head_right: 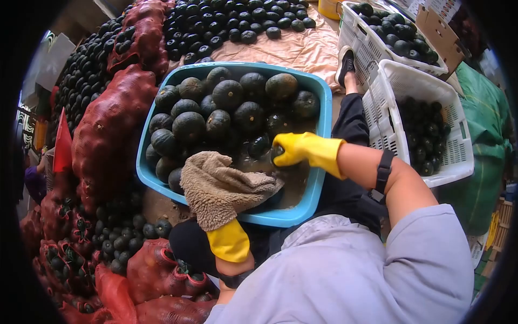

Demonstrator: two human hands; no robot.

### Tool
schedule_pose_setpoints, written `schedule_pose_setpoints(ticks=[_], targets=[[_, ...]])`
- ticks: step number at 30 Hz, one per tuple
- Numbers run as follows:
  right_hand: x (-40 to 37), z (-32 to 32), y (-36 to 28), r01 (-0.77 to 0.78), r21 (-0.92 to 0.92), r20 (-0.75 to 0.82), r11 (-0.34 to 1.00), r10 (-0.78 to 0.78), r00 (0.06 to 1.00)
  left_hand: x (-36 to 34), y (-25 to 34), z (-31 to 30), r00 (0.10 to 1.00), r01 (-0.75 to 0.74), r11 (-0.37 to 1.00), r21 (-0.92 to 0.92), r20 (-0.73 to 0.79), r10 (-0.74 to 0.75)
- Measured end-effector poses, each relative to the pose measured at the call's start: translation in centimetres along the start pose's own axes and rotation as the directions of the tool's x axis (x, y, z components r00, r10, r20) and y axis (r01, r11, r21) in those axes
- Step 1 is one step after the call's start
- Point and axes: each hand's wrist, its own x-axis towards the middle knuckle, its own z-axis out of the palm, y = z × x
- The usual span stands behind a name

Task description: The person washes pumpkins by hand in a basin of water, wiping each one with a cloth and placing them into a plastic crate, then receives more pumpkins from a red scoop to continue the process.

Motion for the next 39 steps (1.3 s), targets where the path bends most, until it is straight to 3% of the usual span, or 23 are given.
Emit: schedule_pose_setpoints(ticks=[1,3,8,10,12,13,14,15,16,17,19,21,23,25,27,29,31,32,33,35,37,38,39], targets=[[0.9,1.2,-0.2,0.09,-0.143,0.073,0.986,-0.08,0.994,-0.4,0.6,-0.8,0.996,-0.068,0.997,-0.038,-0.063,0.066],[2.3,4.6,-1.9,-0.023,-0.458,0.213,0.889,0.134,0.968,-2.8,3.5,-2.5,0.958,-0.216,0.971,-0.1,-0.214,0.191],[8.4,8.5,2.3,0.274,-0.422,0.356,0.864,-0.119,0.927,-4.6,5.4,-2.0,0.851,-0.391,0.885,-0.253,-0.466,0.242],[7.4,7.9,3.2,0.157,-0.301,0.324,0.941,-0.054,0.945,-3.9,4.4,-1.0,0.831,-0.415,0.847,-0.331,-0.516,0.205],[0.1,0.2,-1.4,-0.244,0.107,0.306,0.964,0.201,0.93,-4.4,5.0,-1.6,0.892,-0.363,0.746,-0.559,-0.44,0.104],[-1.1,-0.7,-0.4,-0.287,0.407,0.325,0.867,0.156,0.933,-4.0,5.1,-0.8,0.937,-0.287,0.642,-0.711,-0.348,0.033],[-2.0,0.5,-0.1,-0.097,0.827,0.153,0.554,-0.055,0.987,-3.5,5.8,-0.5,0.971,-0.196,0.515,-0.835,-0.239,-0.018],[-3.2,0.7,0.7,-0.045,0.963,0.089,0.265,-0.154,0.984,-2.6,6.5,-0.8,0.994,-0.07,0.842,-0.534,-0.105,0.016],[-3.4,0.9,0.3,-0.026,0.991,0.053,0.13,-0.211,0.976,-2.0,7.7,-2.3,0.998,-0.055,0.993,0.1,0.033,0.052],[-3.6,1.4,-0.2,-0.013,1.0,0.01,-0.007,-0.267,0.964,-1.4,9.0,-3.7,0.982,-0.162,0.838,0.521,0.168,0.085],[-3.3,3.0,-2.4,0.452,0.693,-0.437,0.562,-0.171,0.883,-2.2,8.5,-2.0,0.983,-0.153,0.972,0.176,-0.077,0.169],[-3.9,3.2,-6.1,0.567,0.074,-0.665,0.821,-0.383,0.641,-3.4,7.8,0.4,0.879,-0.389,0.838,-0.382,-0.426,0.214],[-0.6,4.9,-5.4,0.575,0.175,-0.797,0.799,-0.227,0.559,-3.8,7.6,1.9,0.842,-0.452,0.761,-0.465,-0.505,0.192],[2.6,3.5,-5.0,0.376,0.802,-0.497,0.463,0.168,0.852,-4.3,7.6,3.2,0.828,-0.478,0.706,-0.522,-0.536,0.165],[3.0,3.8,-4.5,0.438,0.756,-0.59,0.486,0.216,0.778,-4.4,7.2,3.7,0.823,-0.491,0.663,-0.565,-0.55,0.141],[-1.0,5.6,-5.9,0.562,0.658,-0.623,0.502,-0.057,0.78,-3.5,5.9,3.1,0.78,-0.556,0.656,-0.511,-0.593,0.199],[-4.3,6.4,-7.2,0.744,0.252,-0.682,0.619,-0.432,0.59,-3.5,4.8,1.7,0.762,-0.583,0.686,-0.435,-0.587,0.275],[-3.8,5.9,-6.8,0.754,0.222,-0.694,0.618,-0.443,0.568,-3.8,4.6,0.7,0.758,-0.591,0.705,-0.393,-0.57,0.317],[-2.8,4.6,-6.1,0.765,0.186,-0.707,0.617,-0.456,0.54,-4.7,5.5,0.5,0.64,-0.626,0.749,-0.215,-0.691,0.337],[0.7,3.2,-5.6,0.502,0.396,-0.803,0.769,0.025,0.595,-5.4,6.1,1.9,0.739,-0.58,0.651,-0.489,-0.653,0.168],[0.1,3.8,-4.3,0.589,0.325,-0.762,0.74,-0.163,0.627,-5.4,6.6,3.6,0.828,-0.5,0.487,-0.716,-0.56,0.027],[-1.3,3.6,-4.2,0.687,0.341,-0.641,0.642,-0.375,0.669,-4.8,5.6,4.2,0.801,-0.543,0.543,-0.64,-0.589,0.107],[-2.7,3.4,-4.3,0.67,0.545,-0.487,0.504,-0.461,0.742,-4.2,4.6,5.0,0.768,-0.587,0.588,-0.557,-0.613,0.187]])
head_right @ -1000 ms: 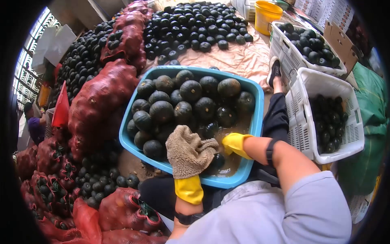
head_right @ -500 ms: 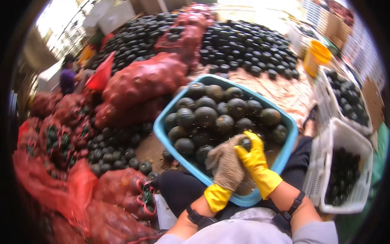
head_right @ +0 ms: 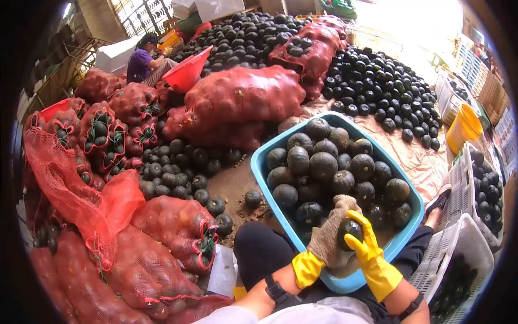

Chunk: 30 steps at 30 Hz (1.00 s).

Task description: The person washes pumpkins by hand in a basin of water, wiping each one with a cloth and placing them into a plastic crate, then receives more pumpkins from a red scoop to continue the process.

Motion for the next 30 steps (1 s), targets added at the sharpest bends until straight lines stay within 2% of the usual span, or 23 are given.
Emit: schedule_pose_setpoints(ticks=[2,3,5,6,7,8,9,11,12,13,14,16,17,19,20,21,22,23,24,26,28,29,30], targets=[[1.3,-0.3,-4.2,-0.217,0.056,0.016,0.975,0.217,0.976,0.6,0.5,-1.3,0.998,-0.026,0.997,0.07,0.056,0.022],[2.9,-1.4,-2.9,-0.091,-0.24,-0.004,0.966,0.093,0.996,0.6,-0.3,0.1,0.996,0.085,0.989,0.124,0.003,-0.086],[1.7,1.3,1.3,0.009,-0.502,-0.261,0.865,-0.161,0.952,0.8,-4.1,1.3,0.993,-0.12,0.972,0.203,0.04,0.115],[1.0,4.1,-1.9,0.134,-0.637,-0.208,0.759,-0.337,0.918,1.2,-2.9,0.0,0.986,-0.139,0.959,0.248,0.129,0.109],[0.4,4.5,-2.6,0.125,-0.603,-0.197,0.788,-0.299,0.934,1.7,-1.6,-1.5,0.971,-0.164,0.943,0.288,0.218,0.103],[-0.1,4.3,-3.6,0.112,-0.528,-0.154,0.842,-0.225,0.962,2.2,-0.3,-2.9,0.948,-0.196,0.926,0.322,0.304,0.095],[-0.2,3.7,-3.0,-0.065,-0.214,-0.205,0.975,0.02,0.979,2.6,-0.5,-3.3,0.944,-0.145,0.931,0.334,0.327,0.03],[0.1,2.8,-5.8,-0.392,0.343,-0.12,0.854,0.453,0.883,2.2,0.6,-3.5,0.918,0.101,0.926,0.365,0.325,-0.228],[0.5,3.5,-3.2,-0.174,0.611,-0.28,0.772,0.417,0.865,1.6,1.8,-2.9,0.865,0.351,0.905,0.242,0.286,-0.412],[0.6,3.4,0.3,-0.007,0.694,-0.377,0.72,0.372,0.848,0.4,0.9,-1.4,0.958,0.249,0.942,0.227,0.086,-0.274],[0.5,3.4,2.3,-0.033,0.431,-0.514,0.902,0.276,0.812,-0.7,0.1,0.3,0.987,0.14,0.965,0.222,-0.112,-0.117],[-0.4,1.2,1.1,-0.113,-0.267,-0.32,0.957,0.023,0.947,0.8,1.1,0.3,0.998,-0.027,0.99,0.138,-0.056,0.035],[0.0,-0.4,-2.7,-0.277,-0.241,-0.088,0.93,0.263,0.961,1.4,1.6,-0.3,0.997,-0.071,0.991,0.113,-0.005,0.072],[-1.3,0.0,-2.9,-0.254,-0.347,-0.064,0.903,0.247,0.967,2.5,2.5,-2.5,0.985,-0.064,0.984,0.165,0.169,0.036],[-0.6,-0.2,-6.3,-0.445,-0.296,-0.012,0.845,0.463,0.886,2.2,2.9,-3.2,0.97,-0.069,0.977,0.2,0.242,0.018],[-1.4,0.1,-4.3,-0.51,0.078,0.053,0.857,0.507,0.86,1.5,3.2,-3.4,0.945,0.088,0.922,0.377,0.261,-0.197],[-1.1,0.1,-1.7,-0.504,0.422,0.13,0.753,0.5,0.856,0.8,3.4,-2.3,0.975,-0.012,0.884,0.468,0.203,-0.094],[-1.1,2.5,-1.3,-0.363,0.697,0.009,0.619,0.498,0.867,-0.2,0.3,-0.9,0.996,-0.07,0.886,0.459,0.085,0.034],[-1.2,3.7,-0.7,-0.316,0.698,-0.116,0.642,0.537,0.835,-0.4,-0.4,-0.1,0.999,-0.044,0.917,0.396,0.012,0.043],[-0.3,4.2,1.9,-0.135,0.159,-0.397,0.978,0.189,0.898,0.5,3.6,0.2,0.998,0.062,0.954,0.292,-0.001,-0.064],[-0.4,-0.3,-1.5,-0.259,-0.41,-0.057,0.874,0.259,0.964,0.1,1.4,-0.1,0.99,-0.132,0.936,0.327,-0.004,0.141],[-0.4,0.4,-3.8,-0.168,-0.183,-0.111,0.969,0.15,0.983,0.1,0.6,-0.7,0.975,-0.218,0.916,0.336,0.042,0.217],[-0.8,0.3,-5.3,-0.245,-0.455,-0.015,0.856,0.267,0.964,1.3,2.5,-1.3,0.983,-0.175,0.942,0.286,0.099,0.153]])
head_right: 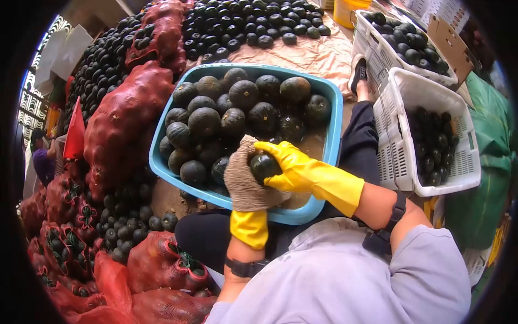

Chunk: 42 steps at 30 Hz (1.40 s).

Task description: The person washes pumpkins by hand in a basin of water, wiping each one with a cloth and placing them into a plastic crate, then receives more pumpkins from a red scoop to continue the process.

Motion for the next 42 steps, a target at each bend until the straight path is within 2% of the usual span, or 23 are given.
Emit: schedule_pose_setpoints(ticks=[2,4,5,6,7,9,10,12,14,15,17,18,19,21,23,27,29,30,34,38,39,41,42], targets=[[-0.7,-0.5,-2.0,-0.185,0.153,0.07,0.971,0.176,0.982,-0.9,-2.7,-0.3,0.985,0.16,0.963,-0.217,0.102,-0.14],[-0.2,1.7,-0.6,-0.27,0.894,0.193,0.358,0.237,0.952,-2.4,-2.7,1.8,0.964,0.253,0.946,-0.201,-0.032,-0.264],[0.7,4.3,1.6,-0.224,0.959,0.168,0.174,0.288,0.943,-2.7,-2.4,2.4,0.974,0.19,0.979,-0.073,-0.112,-0.197],[1.5,5.1,2.5,-0.213,0.942,0.1,0.26,0.387,0.917,-2.3,-1.6,2.2,0.98,0.162,0.986,-0.043,-0.114,-0.166],[2.1,4.4,4.0,-0.132,0.712,-0.069,0.69,0.256,0.964,-1.8,-0.7,2.0,0.984,0.135,0.991,-0.013,-0.116,-0.135],[1.7,1.2,2.0,0.122,-0.043,-0.273,0.992,-0.129,0.953,-1.0,0.2,1.2,0.996,0.061,0.998,0.013,-0.067,-0.06],[1.8,-0.4,-0.6,0.152,0.239,-0.048,0.959,-0.144,0.988,-0.4,0.0,0.5,1.0,0.015,1.0,0.004,-0.022,-0.015],[0.3,-1.1,-2.3,0.017,0.229,0.022,0.973,-0.023,0.999,0.6,0.7,-0.4,0.998,-0.055,0.993,-0.105,-0.049,0.05],[-0.2,-1.5,-0.4,-0.028,0.533,0.044,0.846,0.006,0.999,-0.4,-0.6,-0.2,0.971,0.226,0.964,-0.141,-0.046,-0.235],[-0.5,-1.1,1.1,-0.059,0.657,0.031,0.751,0.051,0.998,-0.8,-0.1,-0.5,0.984,0.066,0.994,0.086,-0.168,-0.051],[-2.0,-2.0,3.9,0.009,0.731,-0.131,0.683,0.127,0.983,0.0,-0.8,-1.1,0.792,0.479,0.479,-0.736,0.126,-0.598],[-2.9,-4.3,6.5,0.109,0.772,-0.27,0.626,0.167,0.948,0.4,-1.4,-1.4,0.621,0.51,-0.061,-0.858,0.417,-0.663],[-3.8,-6.6,9.1,0.222,0.784,-0.403,0.579,0.204,0.892,0.5,-1.6,-1.4,0.584,0.446,-0.235,-0.864,0.48,-0.654],[-7.5,-13.9,14.0,0.57,0.802,-0.508,-0.182,0.294,0.809,0.7,-1.9,-1.5,0.501,0.255,-0.552,-0.794,0.597,-0.627],[-9.4,-17.9,15.6,0.676,0.719,-0.562,-0.159,0.439,0.701,2.5,1.9,-2.0,0.346,0.365,-0.223,-0.904,0.354,-0.869],[-2.5,-12.3,11.8,0.114,0.971,-0.205,0.21,0.493,0.845,-0.8,-8.4,2.2,0.716,0.331,-0.49,-0.806,0.553,-0.427],[1.0,-8.9,4.9,-0.476,0.512,-0.003,0.715,0.555,0.832,-0.2,-4.4,3.4,0.627,0.388,-0.165,-0.907,0.391,-0.674],[5.0,-4.2,12.3,-0.406,0.206,-0.214,0.891,0.445,0.869,-0.2,-4.3,3.8,0.622,0.396,-0.081,-0.915,0.332,-0.709],[10.8,3.4,9.7,-0.744,-0.032,-0.426,0.668,0.664,0.615,-0.6,-5.9,4.8,0.66,0.419,0.088,-0.904,0.237,-0.713],[10.0,2.3,11.9,-0.5,0.303,-0.407,0.811,0.585,0.702,0.0,-5.7,4.9,0.605,0.388,0.029,-0.921,0.231,-0.762],[8.0,1.7,11.9,-0.308,0.752,-0.123,0.583,0.583,0.803,0.4,-6.1,5.3,0.603,0.366,0.002,-0.931,0.235,-0.762],[3.9,0.8,6.8,-0.159,0.916,0.07,0.367,0.246,0.967,-0.3,-8.4,7.1,0.656,0.392,0.116,-0.913,0.189,-0.731],[2.3,1.6,4.2,-0.072,0.802,-0.03,0.593,0.16,0.987,-0.8,-9.1,7.5,0.776,0.51,0.434,-0.742,0.181,-0.604]])
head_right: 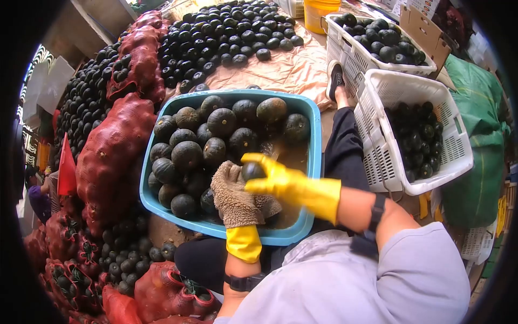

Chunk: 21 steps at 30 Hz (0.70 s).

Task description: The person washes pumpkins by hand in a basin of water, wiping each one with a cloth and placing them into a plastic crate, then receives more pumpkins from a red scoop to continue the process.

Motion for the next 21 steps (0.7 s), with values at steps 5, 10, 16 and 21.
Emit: schedule_pose_setpoints(ticks=[5,10,16,21], targets=[[3.8,1.9,2.3,0.257,-0.599,-0.323,0.759,-0.522,0.789,-3.4,2.6,3.9,0.921,-0.281,0.804,0.523,0.382,0.074],[-0.7,5.0,2.4,0.394,-0.562,-0.1,0.727,-0.533,0.84,-3.2,5.4,3.1,0.938,0.168,0.967,-0.189,0.331,-0.098],[3.3,3.0,1.3,0.198,-0.6,-0.404,0.775,-0.508,0.761,-4.1,8.6,5.7,0.937,-0.244,0.728,0.641,0.348,0.008],[0.5,0.8,-2.5,0.102,-0.177,0.175,0.979,-0.071,0.982,-5.4,8.2,3.3,0.882,-0.464,0.608,0.644,0.274,0.382]])
